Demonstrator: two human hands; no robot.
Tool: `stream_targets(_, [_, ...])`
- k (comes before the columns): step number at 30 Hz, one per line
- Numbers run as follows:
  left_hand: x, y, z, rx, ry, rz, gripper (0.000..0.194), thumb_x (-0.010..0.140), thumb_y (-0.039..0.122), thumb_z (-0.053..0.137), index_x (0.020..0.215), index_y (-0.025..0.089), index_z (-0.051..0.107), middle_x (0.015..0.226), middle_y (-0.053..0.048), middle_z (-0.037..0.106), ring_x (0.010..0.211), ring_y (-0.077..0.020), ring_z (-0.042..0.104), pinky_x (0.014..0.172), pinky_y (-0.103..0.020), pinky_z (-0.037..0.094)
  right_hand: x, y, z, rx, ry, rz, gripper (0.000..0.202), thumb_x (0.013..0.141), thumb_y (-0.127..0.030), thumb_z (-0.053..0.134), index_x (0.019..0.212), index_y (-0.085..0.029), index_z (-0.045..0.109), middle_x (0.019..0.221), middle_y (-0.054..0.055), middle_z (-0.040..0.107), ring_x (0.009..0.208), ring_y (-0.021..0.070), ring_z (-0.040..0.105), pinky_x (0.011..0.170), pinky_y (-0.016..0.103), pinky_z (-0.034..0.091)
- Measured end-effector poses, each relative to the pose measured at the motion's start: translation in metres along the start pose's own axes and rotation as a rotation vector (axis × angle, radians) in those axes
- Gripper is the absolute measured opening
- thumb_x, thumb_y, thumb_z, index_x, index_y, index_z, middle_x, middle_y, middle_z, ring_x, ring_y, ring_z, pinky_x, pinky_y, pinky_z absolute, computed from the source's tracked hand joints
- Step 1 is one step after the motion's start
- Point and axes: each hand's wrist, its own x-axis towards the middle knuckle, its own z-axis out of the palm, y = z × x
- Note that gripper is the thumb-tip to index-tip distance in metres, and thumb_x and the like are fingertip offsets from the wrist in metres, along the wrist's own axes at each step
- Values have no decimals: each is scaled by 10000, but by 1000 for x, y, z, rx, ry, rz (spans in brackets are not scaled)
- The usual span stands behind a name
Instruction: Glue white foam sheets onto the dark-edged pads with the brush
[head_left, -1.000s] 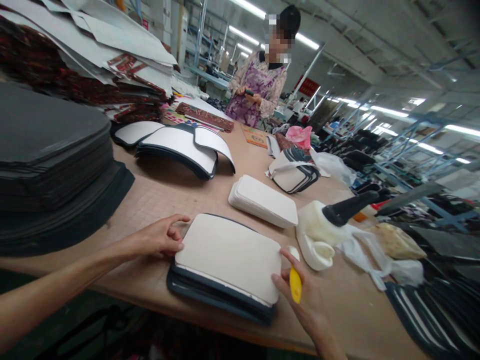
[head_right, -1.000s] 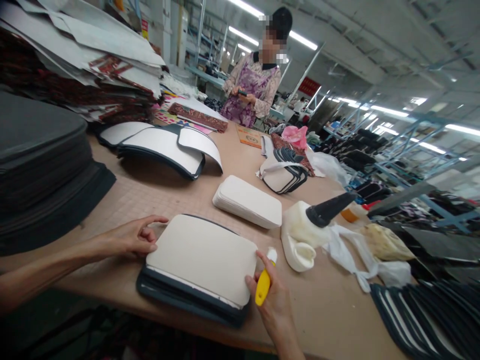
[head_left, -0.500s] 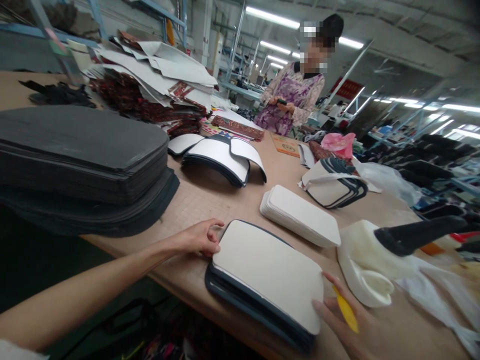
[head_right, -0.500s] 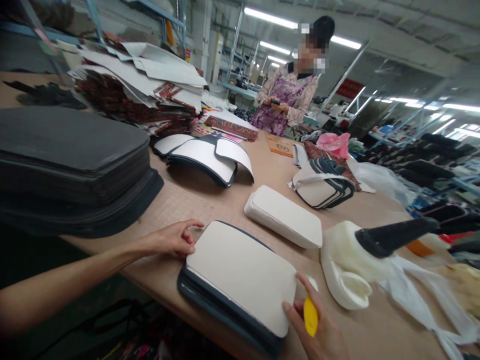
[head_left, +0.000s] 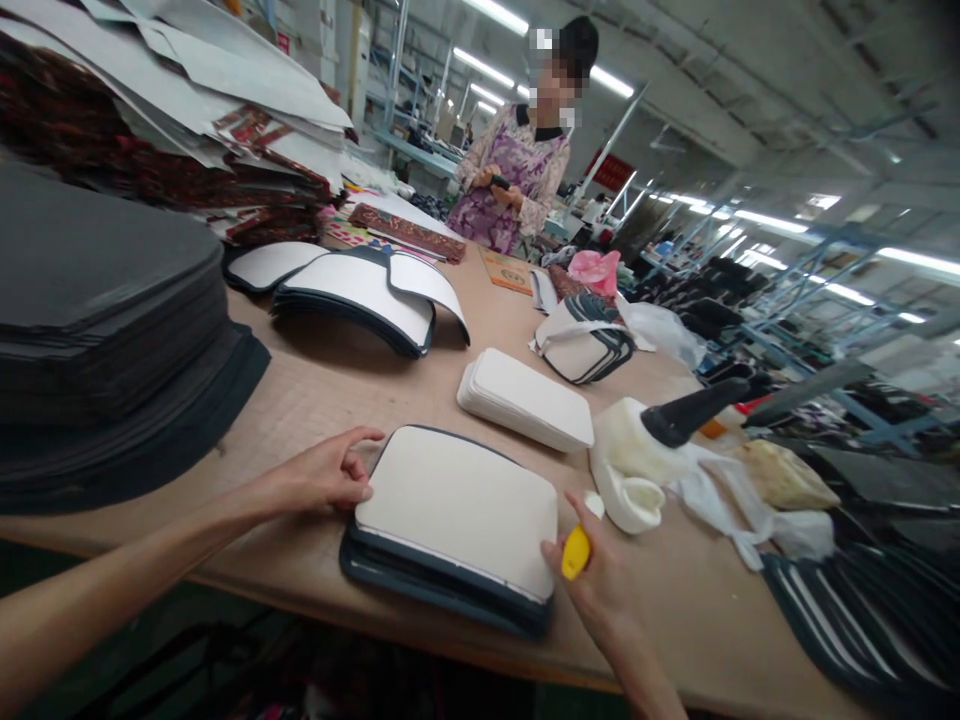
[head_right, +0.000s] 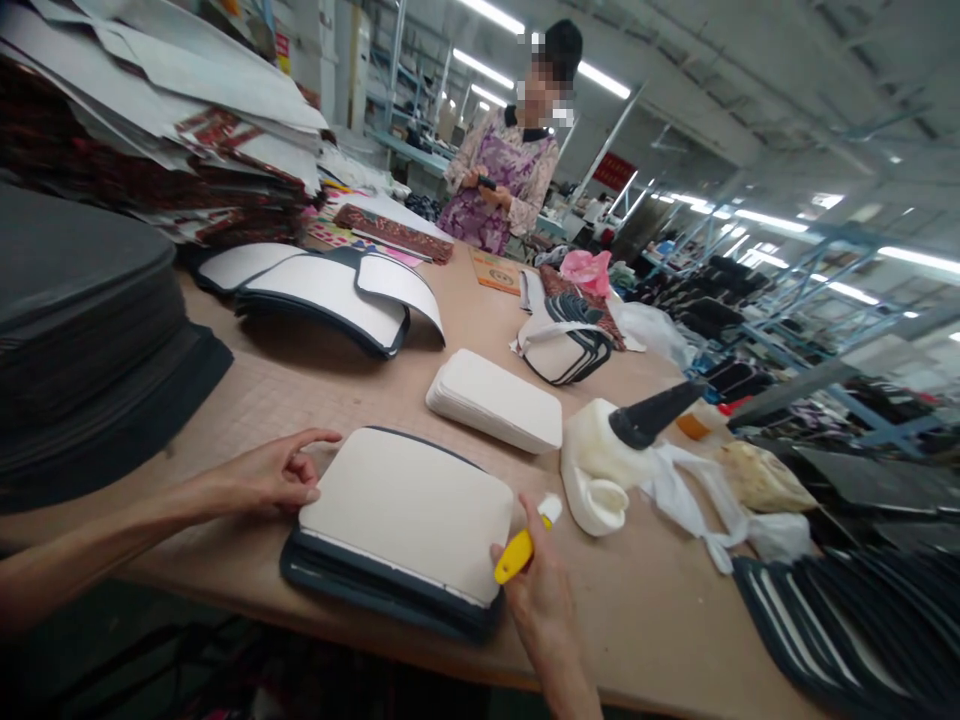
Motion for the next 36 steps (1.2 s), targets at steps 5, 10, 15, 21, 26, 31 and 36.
stream_targets(5, [-2,5,-3,171,-8,60,791,590,290,570,1295,113,258,593,67,510,493,-123,462,457,-210,331,-2,-8,0,-43,-13,11,622,742,-417,451,1266,-83,441,685,40,616,558,193,574,532,282,454])
stream_targets(10, [-5,32,1,709,209,386,506,713,148,510,1215,187,462,935,-41,578,874,-201,551,757,-301,446,-5,0,6,-110,1,-22,597,793,-367,431,1339,-134,371,711,42,640,578,203,607,527,273,458])
stream_targets(15, [13,59,53,845,28,907,318,863,99,393,1143,179,520,1245,-61,503,1170,-191,424,1016,-311,332,-9,11,22,-28,90,-66,543,845,-361,383,1348,-154,367,944,83,667,837,215,647,677,267,507])
stream_targets(21, [18,75,84,1082,-237,865,405,878,254,487,1275,218,414,1354,-45,433,1278,-261,323,1102,-441,180,-10,33,30,-190,249,-196,505,878,-483,376,1279,-185,449,800,51,675,663,216,659,536,273,514])
stream_targets(26, [20,81,80,1093,-263,792,473,809,164,517,1265,252,427,1358,-22,435,1284,-256,330,1109,-437,159,-9,33,31,-505,419,-427,244,877,-333,434,1004,-208,601,858,99,682,704,263,655,597,375,522])
stream_targets(31, [29,74,81,1130,-254,808,527,811,153,499,1309,285,389,1373,17,420,1305,-226,297,1122,-395,104,-1,29,40,-444,426,-515,183,813,-216,489,976,-231,569,1050,75,661,1014,317,586,772,448,503])
stream_targets(36, [34,61,78,1117,-206,921,509,822,174,504,1309,287,408,1360,21,441,1306,-193,297,1132,-341,49,2,39,43,-376,382,-494,247,803,-218,492,1044,-234,545,1081,62,652,1073,336,549,797,479,486])
